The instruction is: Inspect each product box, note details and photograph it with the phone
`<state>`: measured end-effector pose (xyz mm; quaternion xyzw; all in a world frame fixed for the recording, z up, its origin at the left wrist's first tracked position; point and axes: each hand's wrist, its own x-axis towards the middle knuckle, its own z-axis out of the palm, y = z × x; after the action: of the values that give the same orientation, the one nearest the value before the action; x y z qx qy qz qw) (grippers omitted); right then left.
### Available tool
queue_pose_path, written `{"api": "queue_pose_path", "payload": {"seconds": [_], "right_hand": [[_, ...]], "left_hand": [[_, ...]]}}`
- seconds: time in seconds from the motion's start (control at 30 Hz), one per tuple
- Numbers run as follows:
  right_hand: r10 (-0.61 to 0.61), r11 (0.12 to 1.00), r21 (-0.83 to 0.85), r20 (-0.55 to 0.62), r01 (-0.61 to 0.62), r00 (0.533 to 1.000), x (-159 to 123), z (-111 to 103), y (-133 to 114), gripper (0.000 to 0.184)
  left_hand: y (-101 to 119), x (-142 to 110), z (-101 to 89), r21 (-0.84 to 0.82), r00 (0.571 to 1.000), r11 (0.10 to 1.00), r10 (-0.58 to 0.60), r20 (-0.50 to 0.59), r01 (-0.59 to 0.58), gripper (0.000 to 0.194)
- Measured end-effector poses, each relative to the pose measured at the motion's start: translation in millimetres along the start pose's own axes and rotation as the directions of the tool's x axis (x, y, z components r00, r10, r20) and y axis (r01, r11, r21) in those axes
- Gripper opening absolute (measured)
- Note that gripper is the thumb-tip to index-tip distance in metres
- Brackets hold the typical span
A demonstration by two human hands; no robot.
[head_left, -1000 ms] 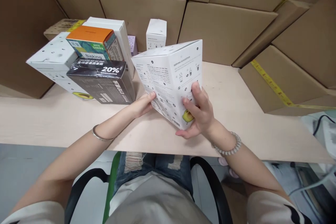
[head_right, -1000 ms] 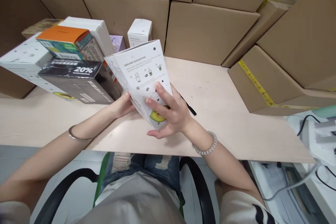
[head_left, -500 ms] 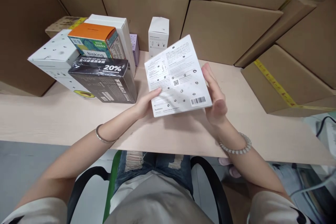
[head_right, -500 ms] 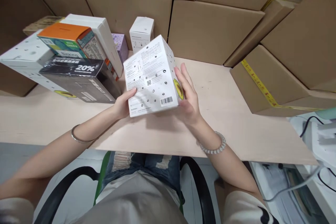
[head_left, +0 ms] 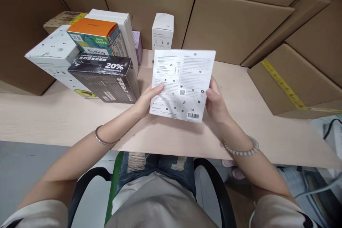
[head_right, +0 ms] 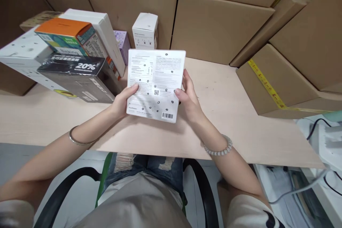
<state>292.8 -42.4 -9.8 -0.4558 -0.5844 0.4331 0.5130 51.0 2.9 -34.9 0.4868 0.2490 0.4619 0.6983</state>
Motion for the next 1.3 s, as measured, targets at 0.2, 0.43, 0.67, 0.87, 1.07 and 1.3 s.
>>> {"api": "queue_pose_path", "payload": {"seconds": [0.2, 0.43, 0.67, 0.87, 1.07, 1.3], "right_hand": [[0.077, 0.985, 0.151, 0.033, -0.081, 0.996, -3.0, 18.7, -1.7, 0.122], [-0.001, 0.997, 0.082, -0.022, 0.002, 1.000, -8.5, 28.2, -6.5, 0.119], [-0.046, 0.998, 0.030, -0.010, 0.046, 0.999, -16.7, 25.3, -10.5, 0.113], [-0.061, 0.998, 0.000, -0.029, 0.062, 0.998, -20.6, 27.5, -13.6, 0.105], [-0.020, 0.998, 0.061, -0.021, 0.021, 1.000, -20.2, 25.6, -6.3, 0.117], [-0.274, 0.962, 0.002, 0.100, 0.275, 0.957, -17.9, 19.6, 13.2, 0.132]], "left_hand": [[9.2, -6.7, 3.4, 0.108, 0.994, 0.988, 0.105, 0.020, -0.107, 0.096], [18.2, -9.5, 12.6, 0.241, 0.979, 0.949, 0.198, 0.041, -0.202, 0.102], [27.1, -14.7, 16.6, 0.288, 0.967, 0.923, 0.253, 0.043, -0.254, 0.091], [25.7, -16.3, 14.5, 0.299, 0.950, 0.903, 0.310, 0.045, -0.309, 0.094], [25.8, -12.9, 10.4, 0.406, 0.905, 0.814, 0.415, 0.096, -0.417, 0.111], [39.0, -14.1, -8.5, 0.561, 0.789, 0.589, 0.577, 0.212, -0.581, 0.101]]}}
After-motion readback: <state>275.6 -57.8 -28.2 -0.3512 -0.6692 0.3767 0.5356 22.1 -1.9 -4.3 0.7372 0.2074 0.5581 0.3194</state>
